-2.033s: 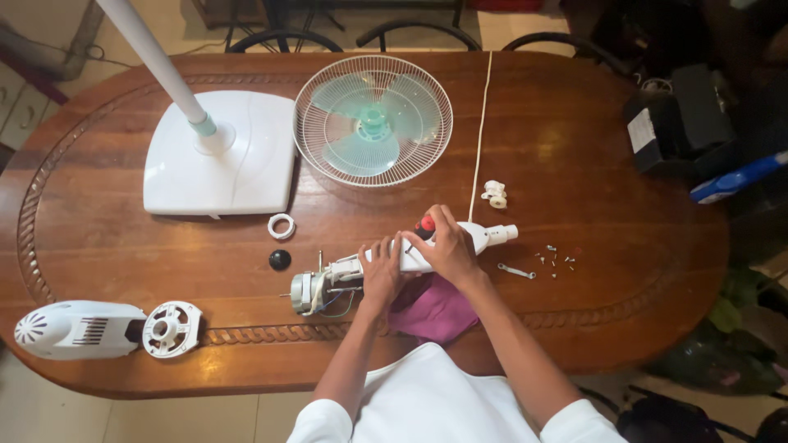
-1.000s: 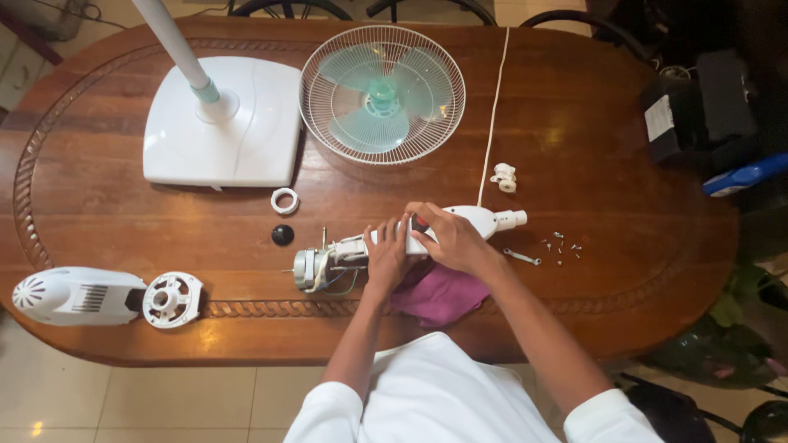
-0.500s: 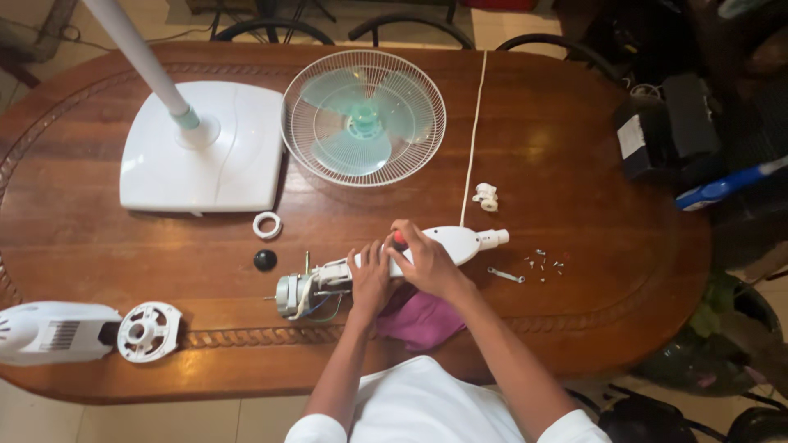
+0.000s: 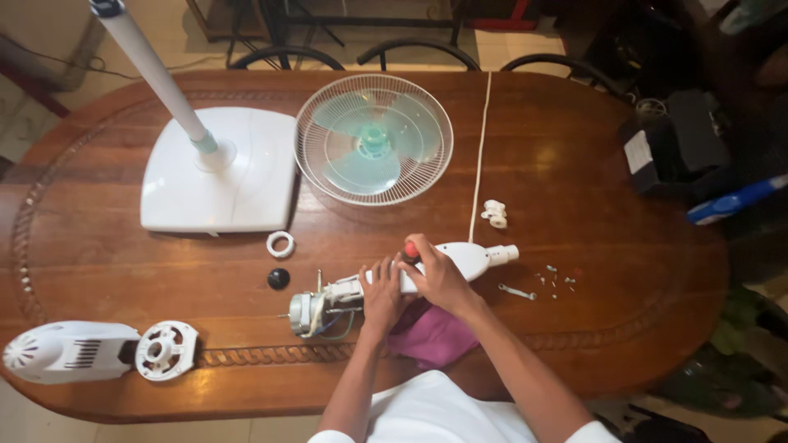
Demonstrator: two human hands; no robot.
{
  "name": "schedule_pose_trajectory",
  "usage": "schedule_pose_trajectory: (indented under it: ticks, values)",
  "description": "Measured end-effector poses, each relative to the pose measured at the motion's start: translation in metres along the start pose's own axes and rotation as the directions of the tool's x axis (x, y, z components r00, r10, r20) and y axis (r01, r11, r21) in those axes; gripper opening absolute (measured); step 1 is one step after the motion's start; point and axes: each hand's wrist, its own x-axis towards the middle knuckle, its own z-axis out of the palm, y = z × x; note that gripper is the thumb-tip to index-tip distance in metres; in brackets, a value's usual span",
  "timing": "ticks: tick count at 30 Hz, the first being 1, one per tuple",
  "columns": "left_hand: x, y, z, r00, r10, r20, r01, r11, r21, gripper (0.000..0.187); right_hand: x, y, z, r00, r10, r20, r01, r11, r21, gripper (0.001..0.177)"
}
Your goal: The person assembles a standing fan on a wooden table. They use a screwdriver to tighten screws on the fan's neck and motor housing, then attach the motor to the neck assembly.
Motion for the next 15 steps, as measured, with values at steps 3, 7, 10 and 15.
schedule_pose_trajectory:
  ticks: [3,7,10,15]
  values:
    - [0.001,0.003,-0.005,1.000,-0.005,0.001,0.005,0.997,-0.073,0.102,-0.002,0.017,0.014,0.969,0.162,-0.185,-0.174,0.983,-0.052,0.047]
    - [0.005,0.003,-0.007,1.000,-0.020,0.012,0.020,0.998,-0.057,0.104,-0.001,0.026,0.003,0.949,0.198,-0.244,-0.230,0.967,-0.109,0.055]
    - [0.005,0.003,-0.005,1.000,-0.014,0.009,0.014,0.999,-0.052,0.104,-0.004,0.008,-0.010,0.985,-0.043,-0.167,0.030,0.997,-0.075,0.059]
    - [0.003,0.002,-0.003,1.000,-0.002,-0.029,0.000,0.998,-0.058,0.102,-0.006,0.005,-0.002,0.996,-0.018,-0.088,0.017,1.000,-0.014,0.049]
